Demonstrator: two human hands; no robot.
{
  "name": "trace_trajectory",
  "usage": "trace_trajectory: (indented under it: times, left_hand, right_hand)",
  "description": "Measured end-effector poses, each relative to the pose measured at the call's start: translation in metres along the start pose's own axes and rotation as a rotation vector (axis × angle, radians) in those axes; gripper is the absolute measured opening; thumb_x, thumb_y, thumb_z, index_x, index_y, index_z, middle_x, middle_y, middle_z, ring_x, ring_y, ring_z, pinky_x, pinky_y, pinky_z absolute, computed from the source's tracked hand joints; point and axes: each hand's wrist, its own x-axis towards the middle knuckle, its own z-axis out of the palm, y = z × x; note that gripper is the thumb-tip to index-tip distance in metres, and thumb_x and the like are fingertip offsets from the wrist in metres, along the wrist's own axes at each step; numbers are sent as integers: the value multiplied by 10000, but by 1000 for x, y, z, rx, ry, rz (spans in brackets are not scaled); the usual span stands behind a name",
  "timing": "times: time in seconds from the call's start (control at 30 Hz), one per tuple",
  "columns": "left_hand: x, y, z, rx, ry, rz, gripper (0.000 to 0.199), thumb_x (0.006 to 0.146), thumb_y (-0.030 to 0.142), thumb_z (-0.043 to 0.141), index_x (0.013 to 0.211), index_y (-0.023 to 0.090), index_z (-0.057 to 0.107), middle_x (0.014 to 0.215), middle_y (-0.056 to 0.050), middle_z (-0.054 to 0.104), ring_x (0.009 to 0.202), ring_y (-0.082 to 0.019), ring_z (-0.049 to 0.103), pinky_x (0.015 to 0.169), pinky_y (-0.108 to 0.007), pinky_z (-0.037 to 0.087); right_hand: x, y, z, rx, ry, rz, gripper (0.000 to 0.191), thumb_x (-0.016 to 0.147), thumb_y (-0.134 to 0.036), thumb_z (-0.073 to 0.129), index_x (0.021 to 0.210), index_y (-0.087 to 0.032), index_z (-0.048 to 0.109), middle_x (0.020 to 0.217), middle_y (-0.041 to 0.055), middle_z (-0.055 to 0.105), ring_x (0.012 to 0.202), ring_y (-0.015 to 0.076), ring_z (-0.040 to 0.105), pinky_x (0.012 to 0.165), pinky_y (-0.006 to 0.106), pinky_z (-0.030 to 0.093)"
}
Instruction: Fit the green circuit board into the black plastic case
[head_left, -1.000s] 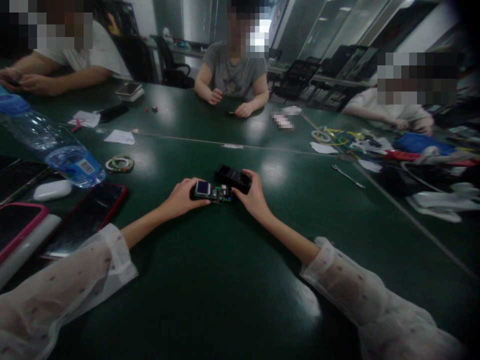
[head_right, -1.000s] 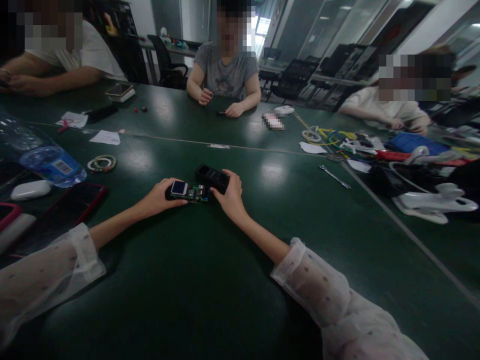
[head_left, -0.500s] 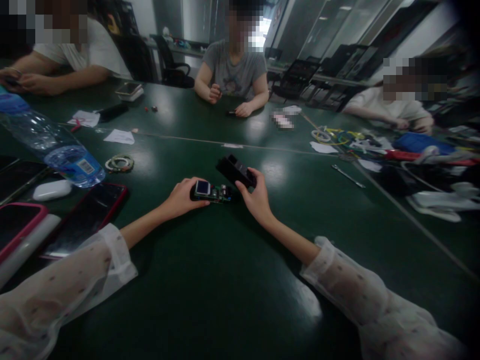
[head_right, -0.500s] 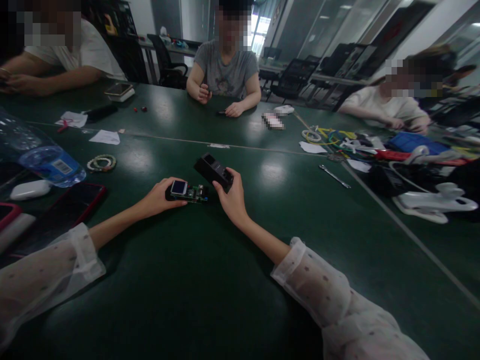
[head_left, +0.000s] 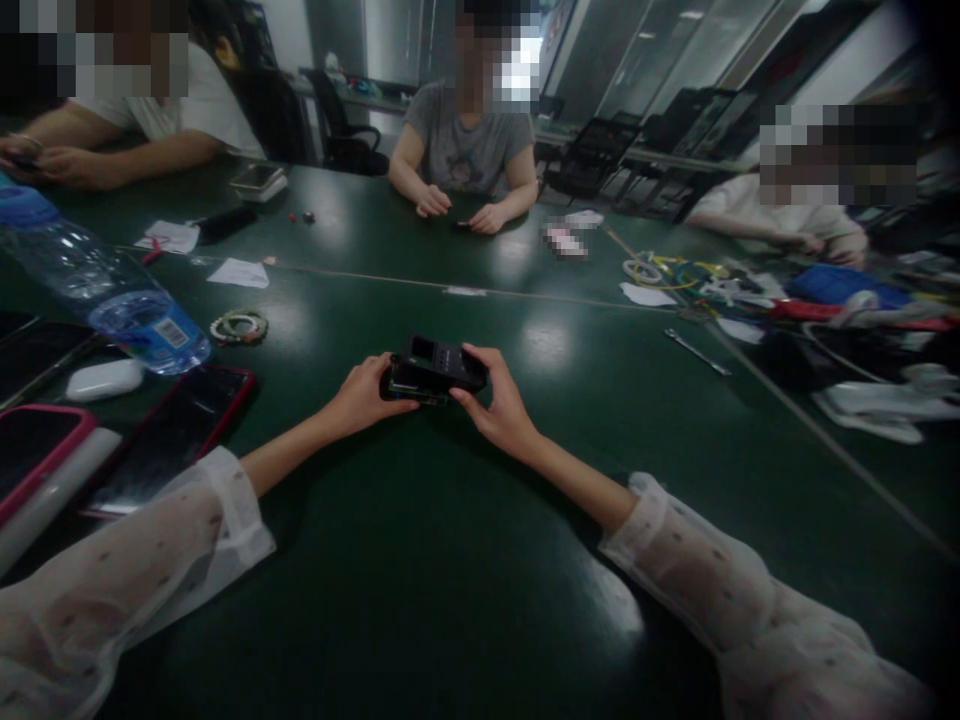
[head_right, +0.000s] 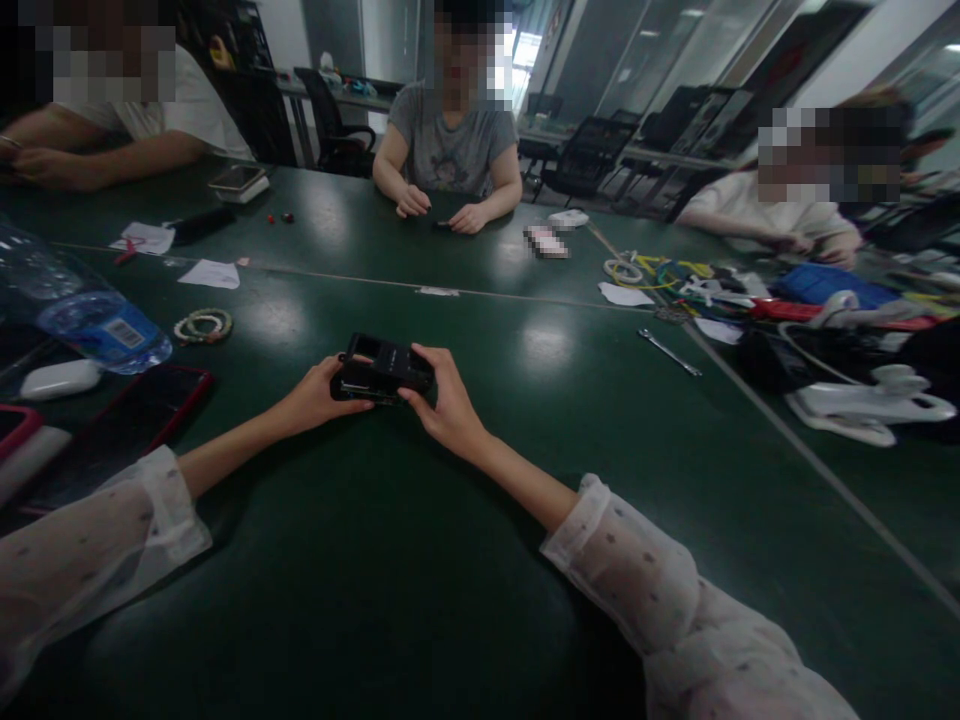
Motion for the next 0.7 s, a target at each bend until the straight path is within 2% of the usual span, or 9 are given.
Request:
trace_trajectory:
  times: [0.17,0.5,0.7]
  left_hand:
    - [-1,1,0,6,11,-26,697,679,449,767,1257,194,474,1189,-126,575,1103,-312,552,928,-499,436]
    - [-2,11,-6,26,-29,20,692,685,461,759,1259,211,467,1205,-115,579,1123,-312,540,928,-492,437]
    - [-2,13,-7,29,-33,42,744,674,557,741,1280,232,458,1256,-105,560,1152,-305,516,954,-485,419]
  right_hand:
    - [1,-2,0,21,-81,-3,529,889,-345,574,1359,-248,352,1248,124,477,1156,266,494,990,470,437]
    - [0,9,4,44,-255,51,580,870,-315,606,1376,-249,330,1255,118,496,1155,269,512,991,503,443]
    - [2,11,4,58,-247,22,562,850,-294,634,1340,-245,364,1229,112,511,1144,272,518,986,507,445]
